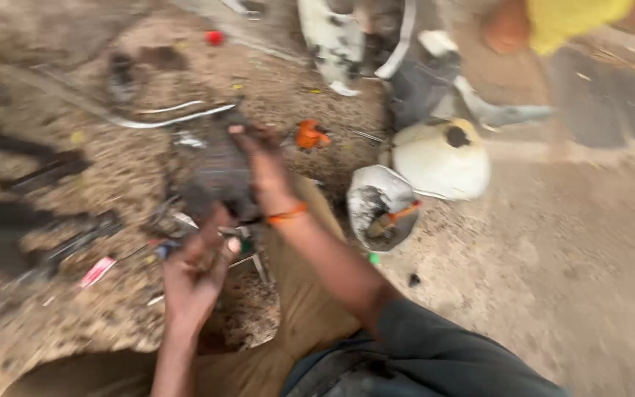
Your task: The person sits on the ground beside a white scooter and works on its front fork and handlebar area. They use a spanner to loosen a bolt, remove a small part and place it in a container, grip components with pliers, and strike the fork assembly with a hammer while holding it steady.
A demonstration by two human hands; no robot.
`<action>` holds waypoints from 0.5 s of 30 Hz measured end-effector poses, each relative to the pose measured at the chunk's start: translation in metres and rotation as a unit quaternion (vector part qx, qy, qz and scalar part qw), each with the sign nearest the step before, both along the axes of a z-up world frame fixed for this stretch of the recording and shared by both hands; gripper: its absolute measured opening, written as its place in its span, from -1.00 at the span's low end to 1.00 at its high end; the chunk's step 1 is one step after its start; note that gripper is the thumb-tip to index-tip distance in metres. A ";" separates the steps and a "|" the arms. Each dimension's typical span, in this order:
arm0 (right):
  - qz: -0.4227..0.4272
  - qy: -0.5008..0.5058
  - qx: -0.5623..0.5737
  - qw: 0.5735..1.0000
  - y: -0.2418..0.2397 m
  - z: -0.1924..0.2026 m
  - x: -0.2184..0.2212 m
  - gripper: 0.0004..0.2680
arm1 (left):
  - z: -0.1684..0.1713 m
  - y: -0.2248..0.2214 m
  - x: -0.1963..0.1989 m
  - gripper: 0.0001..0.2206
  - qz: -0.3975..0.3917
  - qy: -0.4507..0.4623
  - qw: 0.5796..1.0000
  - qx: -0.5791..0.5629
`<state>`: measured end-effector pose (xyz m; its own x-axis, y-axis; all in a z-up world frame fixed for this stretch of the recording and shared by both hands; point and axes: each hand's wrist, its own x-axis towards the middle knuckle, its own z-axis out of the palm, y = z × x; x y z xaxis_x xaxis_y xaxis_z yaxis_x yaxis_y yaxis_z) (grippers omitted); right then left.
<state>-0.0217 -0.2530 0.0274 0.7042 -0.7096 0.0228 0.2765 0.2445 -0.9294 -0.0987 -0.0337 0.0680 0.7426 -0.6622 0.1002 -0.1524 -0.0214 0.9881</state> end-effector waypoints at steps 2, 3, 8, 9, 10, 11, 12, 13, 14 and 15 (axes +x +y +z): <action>0.146 -0.044 -0.050 0.987 -0.009 0.008 -0.026 -0.70 | 0.037 0.005 0.004 -0.20 0.177 -0.114 0.977 -0.035; 0.173 -0.048 -0.040 0.983 0.011 -0.006 -0.047 -0.70 | 0.014 -0.016 -0.001 -0.20 0.204 -0.119 0.972 -0.023; 0.453 -0.131 0.322 0.821 0.078 -0.096 -0.073 -0.66 | -0.011 -0.038 0.014 -0.61 0.389 0.205 0.894 -0.085; 0.492 -0.124 0.331 0.795 0.089 -0.089 -0.067 -0.66 | -0.028 -0.034 0.026 -0.61 0.432 0.193 0.876 -0.090; 0.411 -0.065 0.254 0.873 0.091 -0.082 -0.074 -0.70 | -0.048 -0.036 0.031 -0.67 0.447 0.204 0.868 -0.072; 0.323 -0.009 0.165 0.932 0.091 -0.076 -0.078 -0.69 | -0.068 -0.038 0.039 -0.70 0.462 0.215 0.858 -0.055; 0.338 -0.006 0.167 0.926 0.098 -0.062 -0.083 -0.69 | -0.074 -0.038 0.046 -0.70 0.476 0.214 0.851 -0.057; 0.338 0.041 0.068 0.938 0.104 -0.048 -0.088 -0.67 | -0.081 -0.038 0.054 -0.68 0.484 0.228 0.839 -0.103; 0.329 0.085 -0.034 0.940 0.106 -0.035 -0.095 -0.65 | -0.088 -0.041 0.060 -0.64 0.486 0.241 0.827 -0.148; 0.339 0.085 -0.034 0.936 0.106 -0.023 -0.104 -0.65 | -0.086 -0.034 0.071 -0.64 0.495 0.240 0.822 -0.150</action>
<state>-0.1259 -0.1467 0.0042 0.9899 -0.0985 -0.1017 -0.0745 0.2486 -0.9657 -0.0280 -0.0682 -0.0178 0.9041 0.2907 -0.3133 0.2021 0.3551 0.9127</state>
